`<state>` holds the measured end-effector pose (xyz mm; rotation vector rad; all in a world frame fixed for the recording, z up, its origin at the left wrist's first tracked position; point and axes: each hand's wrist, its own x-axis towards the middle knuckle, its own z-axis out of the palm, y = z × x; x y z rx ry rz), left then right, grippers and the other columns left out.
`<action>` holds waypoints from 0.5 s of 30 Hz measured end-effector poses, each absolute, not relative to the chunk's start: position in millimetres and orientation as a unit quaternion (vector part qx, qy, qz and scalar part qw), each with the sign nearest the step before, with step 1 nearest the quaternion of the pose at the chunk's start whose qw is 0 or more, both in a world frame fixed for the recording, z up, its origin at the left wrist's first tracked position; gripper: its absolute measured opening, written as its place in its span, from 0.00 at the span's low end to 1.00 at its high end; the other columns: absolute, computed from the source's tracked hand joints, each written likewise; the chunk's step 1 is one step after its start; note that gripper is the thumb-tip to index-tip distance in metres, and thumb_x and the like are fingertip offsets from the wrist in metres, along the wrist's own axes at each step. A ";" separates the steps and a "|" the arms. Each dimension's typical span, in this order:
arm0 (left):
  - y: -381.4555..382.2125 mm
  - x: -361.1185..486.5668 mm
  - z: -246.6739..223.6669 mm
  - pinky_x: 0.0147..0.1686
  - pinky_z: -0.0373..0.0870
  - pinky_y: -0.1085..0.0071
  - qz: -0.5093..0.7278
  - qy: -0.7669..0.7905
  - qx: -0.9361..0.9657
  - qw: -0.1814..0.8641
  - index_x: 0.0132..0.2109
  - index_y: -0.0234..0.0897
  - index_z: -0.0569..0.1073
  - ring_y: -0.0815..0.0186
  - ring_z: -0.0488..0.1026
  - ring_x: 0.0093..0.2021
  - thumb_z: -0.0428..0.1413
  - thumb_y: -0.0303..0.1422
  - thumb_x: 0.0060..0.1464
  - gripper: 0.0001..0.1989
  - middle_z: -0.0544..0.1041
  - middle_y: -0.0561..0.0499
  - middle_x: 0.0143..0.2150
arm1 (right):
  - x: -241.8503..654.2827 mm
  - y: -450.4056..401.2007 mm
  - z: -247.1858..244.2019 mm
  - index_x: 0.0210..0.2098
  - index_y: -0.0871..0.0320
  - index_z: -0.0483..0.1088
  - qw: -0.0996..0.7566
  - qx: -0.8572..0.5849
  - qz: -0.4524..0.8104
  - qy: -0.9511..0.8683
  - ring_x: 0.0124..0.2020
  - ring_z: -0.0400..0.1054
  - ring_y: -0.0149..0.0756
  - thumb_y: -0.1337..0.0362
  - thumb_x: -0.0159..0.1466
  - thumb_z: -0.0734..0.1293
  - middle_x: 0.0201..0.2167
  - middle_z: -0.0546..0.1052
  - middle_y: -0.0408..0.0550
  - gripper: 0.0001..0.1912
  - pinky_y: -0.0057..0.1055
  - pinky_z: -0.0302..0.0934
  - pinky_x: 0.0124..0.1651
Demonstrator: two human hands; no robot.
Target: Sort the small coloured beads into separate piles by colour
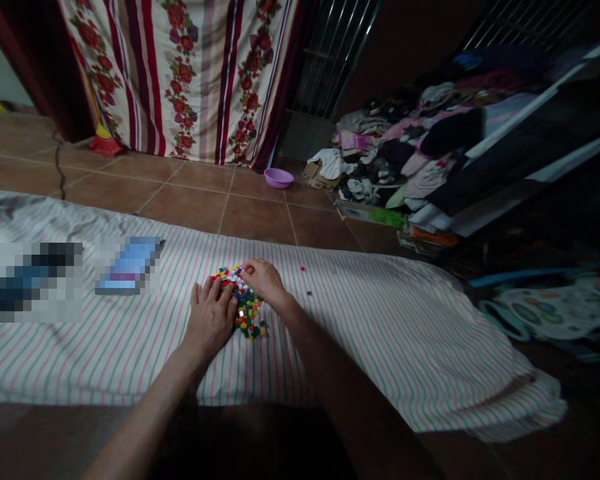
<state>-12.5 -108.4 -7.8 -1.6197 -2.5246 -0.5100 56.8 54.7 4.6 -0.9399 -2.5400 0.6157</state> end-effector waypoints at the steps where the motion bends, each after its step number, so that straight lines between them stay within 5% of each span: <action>1: -107.9 -12.1 -7.7 0.67 0.54 0.41 -0.169 -0.830 -0.530 0.049 0.61 0.36 0.71 0.47 0.60 0.69 0.42 0.36 0.66 0.23 0.69 0.38 0.66 | 60.1 56.2 4.0 0.38 0.56 0.77 0.191 -0.335 0.229 -0.894 0.37 0.72 0.34 0.68 0.61 0.67 0.35 0.80 0.46 0.07 0.27 0.63 0.42; 15: -99.1 0.7 -13.0 0.66 0.52 0.40 -0.194 -0.833 -0.507 0.103 0.57 0.32 0.75 0.44 0.61 0.68 0.41 0.38 0.65 0.25 0.72 0.35 0.62 | 197.5 130.3 3.0 0.34 0.55 0.76 0.294 -0.531 0.226 -0.762 0.34 0.74 0.34 0.65 0.57 0.64 0.31 0.80 0.44 0.08 0.28 0.66 0.41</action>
